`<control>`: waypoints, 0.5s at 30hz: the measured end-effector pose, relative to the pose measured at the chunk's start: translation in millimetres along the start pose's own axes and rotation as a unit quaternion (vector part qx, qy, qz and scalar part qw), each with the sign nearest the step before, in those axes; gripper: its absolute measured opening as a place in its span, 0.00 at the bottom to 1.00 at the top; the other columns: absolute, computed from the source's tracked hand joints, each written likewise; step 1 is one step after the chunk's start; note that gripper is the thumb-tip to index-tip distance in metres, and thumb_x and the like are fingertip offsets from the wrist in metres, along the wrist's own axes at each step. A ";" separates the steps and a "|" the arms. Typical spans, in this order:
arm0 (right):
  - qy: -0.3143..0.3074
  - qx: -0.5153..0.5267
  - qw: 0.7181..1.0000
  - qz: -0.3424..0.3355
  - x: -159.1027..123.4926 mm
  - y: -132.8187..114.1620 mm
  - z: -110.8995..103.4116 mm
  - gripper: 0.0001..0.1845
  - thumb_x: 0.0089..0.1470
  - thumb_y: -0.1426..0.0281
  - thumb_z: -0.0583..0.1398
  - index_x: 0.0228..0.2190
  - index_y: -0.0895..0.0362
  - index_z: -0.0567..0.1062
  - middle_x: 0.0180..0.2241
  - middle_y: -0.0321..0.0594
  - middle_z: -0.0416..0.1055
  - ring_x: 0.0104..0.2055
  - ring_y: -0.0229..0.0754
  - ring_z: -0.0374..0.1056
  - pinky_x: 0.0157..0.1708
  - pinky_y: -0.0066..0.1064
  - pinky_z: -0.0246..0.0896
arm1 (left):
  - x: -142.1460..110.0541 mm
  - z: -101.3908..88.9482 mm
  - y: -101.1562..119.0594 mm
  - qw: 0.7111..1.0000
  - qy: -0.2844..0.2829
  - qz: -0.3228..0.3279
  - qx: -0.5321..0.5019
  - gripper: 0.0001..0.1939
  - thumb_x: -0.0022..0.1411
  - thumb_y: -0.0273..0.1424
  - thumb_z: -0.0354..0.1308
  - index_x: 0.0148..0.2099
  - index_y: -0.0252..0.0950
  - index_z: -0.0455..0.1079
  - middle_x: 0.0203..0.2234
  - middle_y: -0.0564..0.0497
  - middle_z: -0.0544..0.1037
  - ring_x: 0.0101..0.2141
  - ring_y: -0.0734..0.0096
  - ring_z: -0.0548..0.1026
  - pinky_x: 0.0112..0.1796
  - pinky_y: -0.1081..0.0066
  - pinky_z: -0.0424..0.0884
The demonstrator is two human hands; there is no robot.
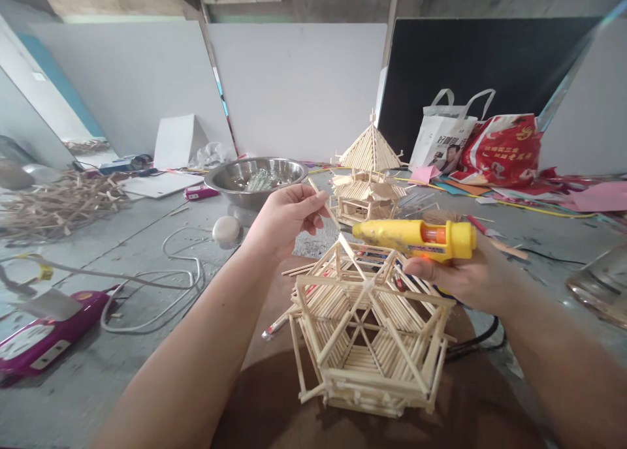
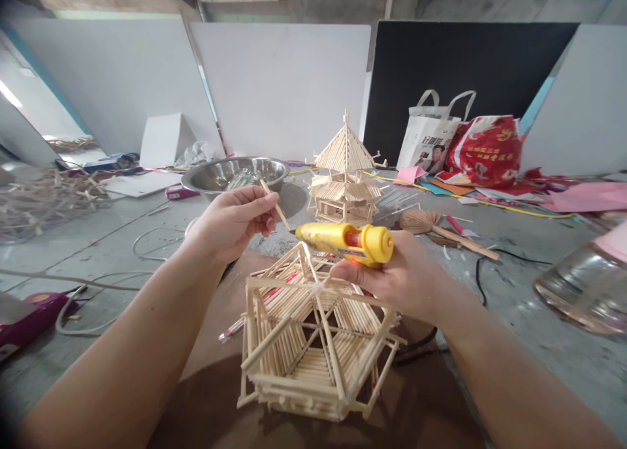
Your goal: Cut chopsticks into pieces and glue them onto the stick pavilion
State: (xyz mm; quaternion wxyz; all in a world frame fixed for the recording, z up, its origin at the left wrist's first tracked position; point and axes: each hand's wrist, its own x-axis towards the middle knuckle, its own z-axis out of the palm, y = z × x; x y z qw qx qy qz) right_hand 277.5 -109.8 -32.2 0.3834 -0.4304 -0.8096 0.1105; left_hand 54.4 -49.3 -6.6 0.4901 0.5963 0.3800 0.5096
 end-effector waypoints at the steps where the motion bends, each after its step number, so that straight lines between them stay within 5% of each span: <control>1: -0.011 -0.005 1.000 0.004 -0.3 -0.6 -0.2 0.13 0.46 0.62 0.56 0.17 0.56 0.65 0.17 0.34 0.62 0.25 0.36 0.60 0.23 0.26 0.57 | 0.2 -0.2 -0.3 1.000 -0.001 -0.002 -0.007 0.08 0.47 0.31 0.57 0.23 0.32 0.63 0.16 0.54 0.70 0.16 0.83 0.64 0.17 0.79 0.57; 15: -0.010 -0.052 0.998 -0.039 -2.1 -12.5 -6.7 0.11 0.43 0.62 0.58 0.22 0.55 0.62 0.19 0.33 0.61 0.21 0.34 0.57 0.20 0.26 0.53 | 4.0 -0.9 -0.4 0.990 -0.019 -0.083 -0.110 0.04 0.50 0.28 0.54 0.27 0.32 0.63 0.16 0.55 0.69 0.14 0.84 0.64 0.16 0.79 0.57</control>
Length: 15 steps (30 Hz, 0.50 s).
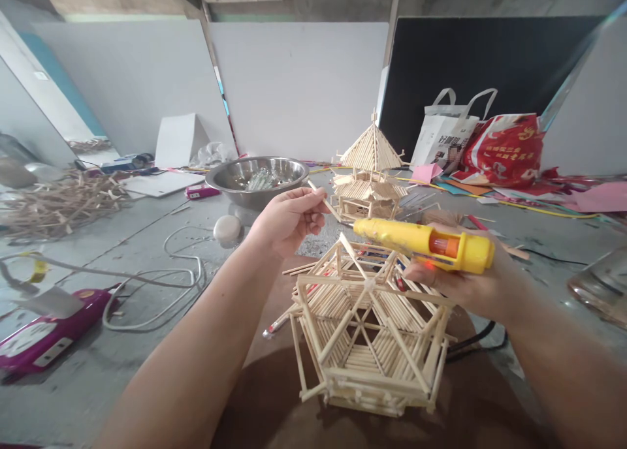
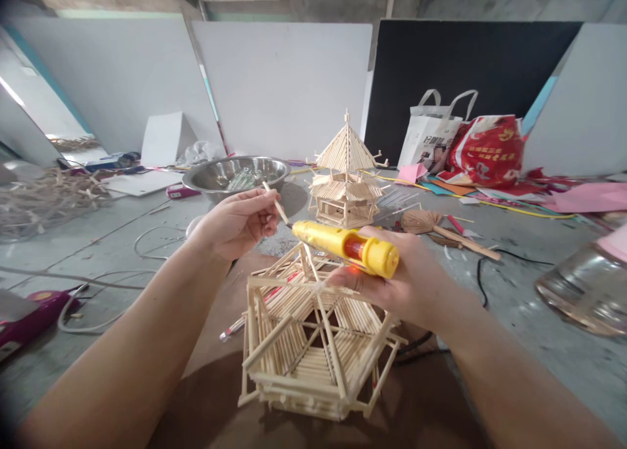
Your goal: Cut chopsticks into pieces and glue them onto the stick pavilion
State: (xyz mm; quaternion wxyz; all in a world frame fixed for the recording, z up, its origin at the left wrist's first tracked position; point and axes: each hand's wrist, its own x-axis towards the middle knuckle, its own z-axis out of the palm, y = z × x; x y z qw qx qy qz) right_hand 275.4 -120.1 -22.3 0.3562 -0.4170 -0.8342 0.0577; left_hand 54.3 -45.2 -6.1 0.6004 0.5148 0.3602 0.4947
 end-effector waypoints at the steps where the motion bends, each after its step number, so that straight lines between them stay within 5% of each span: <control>1: -0.001 -0.004 1.000 -0.001 -0.1 -0.1 -0.2 0.11 0.43 0.62 0.58 0.22 0.55 0.62 0.19 0.32 0.60 0.20 0.33 0.57 0.20 0.26 0.53 | 0.1 0.0 0.1 1.000 0.001 -0.003 0.000 0.04 0.50 0.28 0.54 0.26 0.32 0.63 0.16 0.55 0.69 0.14 0.84 0.64 0.16 0.79 0.57; 15: 0.011 -0.003 1.000 -0.003 -0.3 4.5 2.1 0.11 0.42 0.63 0.59 0.22 0.55 0.62 0.19 0.32 0.60 0.20 0.33 0.55 0.19 0.27 0.51 | -0.8 1.0 0.9 1.000 -0.001 -0.009 -0.004 0.03 0.50 0.27 0.54 0.27 0.32 0.63 0.16 0.55 0.69 0.14 0.83 0.64 0.16 0.79 0.56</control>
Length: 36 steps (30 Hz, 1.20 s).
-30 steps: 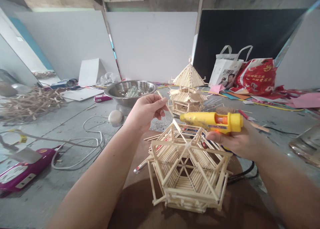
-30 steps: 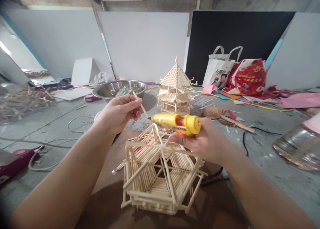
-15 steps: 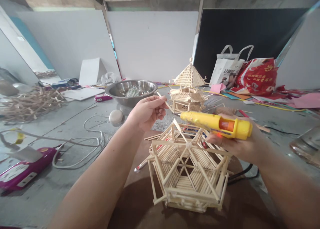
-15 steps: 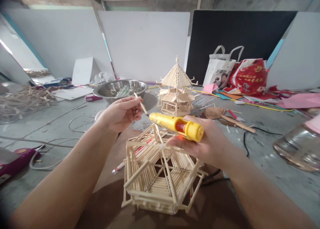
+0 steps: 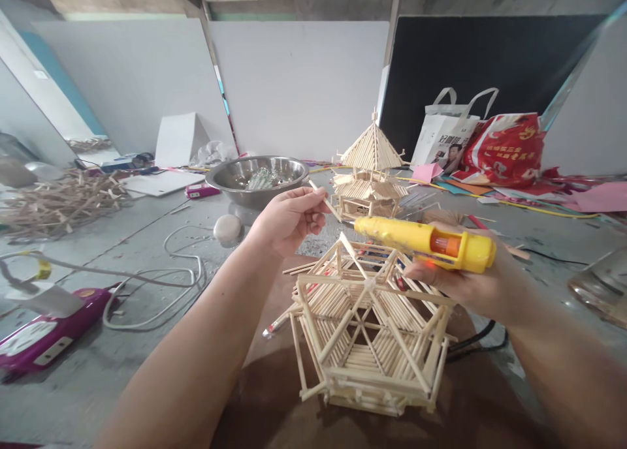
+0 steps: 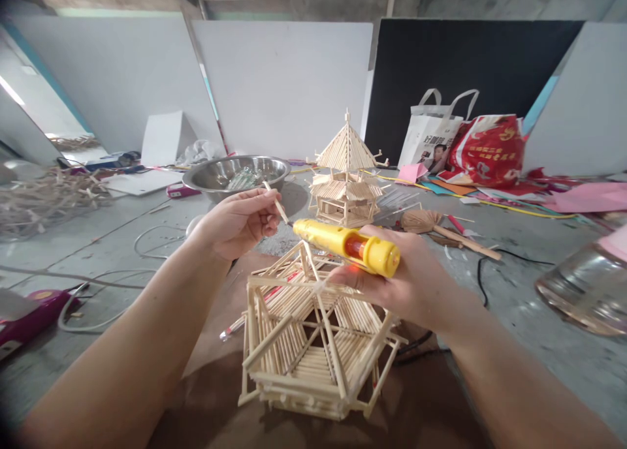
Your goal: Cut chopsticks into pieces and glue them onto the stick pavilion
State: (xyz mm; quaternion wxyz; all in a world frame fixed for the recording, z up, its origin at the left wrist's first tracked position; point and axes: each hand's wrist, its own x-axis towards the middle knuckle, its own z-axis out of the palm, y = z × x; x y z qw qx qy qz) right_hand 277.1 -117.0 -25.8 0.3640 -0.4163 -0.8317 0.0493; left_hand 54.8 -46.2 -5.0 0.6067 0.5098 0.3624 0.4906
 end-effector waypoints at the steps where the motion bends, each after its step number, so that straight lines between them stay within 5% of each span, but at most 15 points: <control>1: 0.001 0.005 1.000 -0.002 0.0 -0.1 0.0 0.11 0.42 0.64 0.59 0.22 0.55 0.62 0.19 0.32 0.60 0.20 0.33 0.55 0.19 0.26 0.51 | 0.1 0.0 0.0 1.000 -0.001 0.000 0.000 0.03 0.50 0.27 0.54 0.27 0.32 0.63 0.16 0.55 0.69 0.14 0.83 0.64 0.16 0.79 0.56; 7: 0.019 -0.012 1.000 -0.012 -1.3 3.4 2.4 0.09 0.43 0.64 0.59 0.25 0.54 0.63 0.20 0.33 0.63 0.21 0.34 0.59 0.20 0.26 0.55 | 1.2 -1.1 -1.1 1.000 -0.008 0.005 0.006 0.03 0.49 0.27 0.54 0.27 0.32 0.63 0.16 0.54 0.69 0.14 0.84 0.64 0.16 0.79 0.56; 13: 0.101 -0.017 0.993 -0.062 -1.2 13.8 -0.6 0.05 0.45 0.66 0.57 0.26 0.54 0.67 0.18 0.32 0.64 0.20 0.34 0.61 0.20 0.25 0.56 | -2.8 0.5 -1.7 0.994 -0.030 0.045 0.093 0.07 0.48 0.30 0.56 0.25 0.32 0.63 0.18 0.54 0.69 0.16 0.84 0.64 0.16 0.79 0.57; 22: 0.085 0.152 0.982 0.073 -11.6 20.4 -13.2 0.09 0.43 0.63 0.58 0.22 0.55 0.68 0.16 0.31 0.62 0.17 0.31 0.58 0.17 0.24 0.56 | -25.3 0.2 1.4 0.921 -0.126 0.142 0.339 0.07 0.52 0.31 0.53 0.30 0.32 0.67 0.24 0.53 0.72 0.23 0.83 0.65 0.25 0.79 0.62; 28: 0.072 0.252 0.935 0.238 -43.8 42.2 -2.7 0.14 0.43 0.59 0.57 0.25 0.58 0.69 0.22 0.37 0.65 0.17 0.33 0.59 0.16 0.27 0.56 | -40.2 3.0 -4.2 0.889 -0.132 0.161 0.407 0.08 0.54 0.31 0.50 0.34 0.33 0.67 0.27 0.51 0.72 0.29 0.78 0.68 0.32 0.75 0.64; 32: 0.062 0.348 0.899 0.257 -51.6 44.7 6.0 0.15 0.40 0.58 0.59 0.24 0.59 0.70 0.21 0.38 0.65 0.19 0.34 0.60 0.17 0.27 0.57 | -47.3 7.0 -5.7 0.862 -0.134 0.179 0.455 0.09 0.55 0.31 0.48 0.35 0.35 0.67 0.29 0.52 0.73 0.30 0.77 0.68 0.33 0.75 0.65; 36: 0.105 0.476 0.824 0.288 -48.2 37.7 7.8 0.16 0.41 0.56 0.58 0.27 0.56 0.70 0.25 0.38 0.66 0.27 0.41 0.65 0.26 0.33 0.64 | -51.1 7.2 -6.6 0.846 -0.134 0.190 0.481 0.09 0.56 0.31 0.47 0.35 0.35 0.67 0.28 0.52 0.73 0.30 0.77 0.68 0.31 0.76 0.65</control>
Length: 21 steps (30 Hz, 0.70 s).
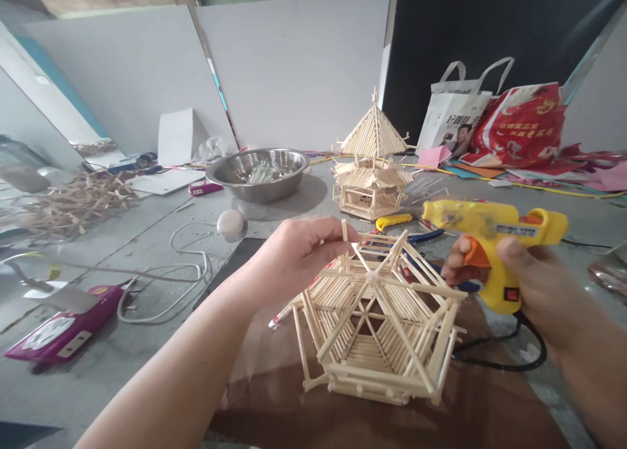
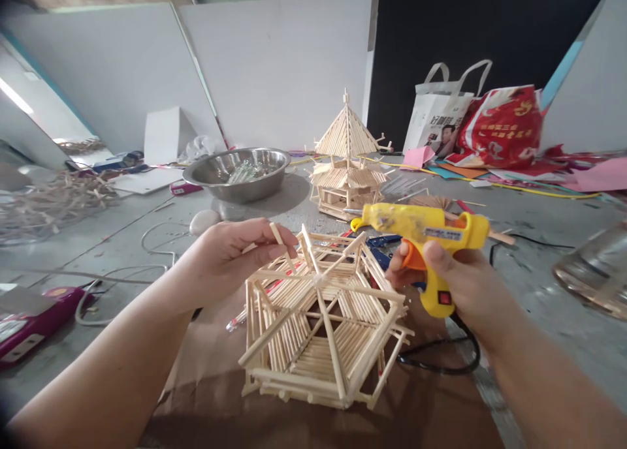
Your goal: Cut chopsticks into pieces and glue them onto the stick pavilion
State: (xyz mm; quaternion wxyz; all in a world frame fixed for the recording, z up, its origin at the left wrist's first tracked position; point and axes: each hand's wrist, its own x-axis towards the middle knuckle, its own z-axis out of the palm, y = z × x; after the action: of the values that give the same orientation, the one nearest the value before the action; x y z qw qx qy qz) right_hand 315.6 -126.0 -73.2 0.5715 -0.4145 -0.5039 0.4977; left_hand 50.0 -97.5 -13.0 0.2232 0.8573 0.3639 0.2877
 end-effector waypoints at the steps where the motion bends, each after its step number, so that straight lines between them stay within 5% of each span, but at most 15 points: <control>1: 0.006 0.024 1.000 0.009 0.5 -0.6 0.5 0.17 0.40 0.55 0.57 0.27 0.56 0.69 0.26 0.38 0.66 0.29 0.42 0.66 0.29 0.35 0.64 | -0.7 0.0 -0.3 1.000 0.002 0.000 0.003 0.09 0.56 0.31 0.47 0.35 0.35 0.67 0.29 0.52 0.73 0.30 0.77 0.68 0.31 0.76 0.65; 21: -0.030 0.062 0.995 0.078 -7.5 1.2 3.5 0.21 0.34 0.51 0.58 0.26 0.55 0.71 0.23 0.38 0.68 0.29 0.42 0.67 0.48 0.39 0.53 | -2.4 -0.7 -4.1 0.999 -0.026 0.036 0.027 0.09 0.58 0.29 0.45 0.35 0.34 0.65 0.30 0.52 0.72 0.31 0.78 0.69 0.33 0.77 0.64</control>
State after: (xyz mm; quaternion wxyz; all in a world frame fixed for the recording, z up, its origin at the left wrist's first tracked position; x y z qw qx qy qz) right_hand 312.0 -133.2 -75.1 0.5403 -0.4012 -0.4554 0.5828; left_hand 46.1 -96.5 -15.7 0.1991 0.8827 0.3347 0.2628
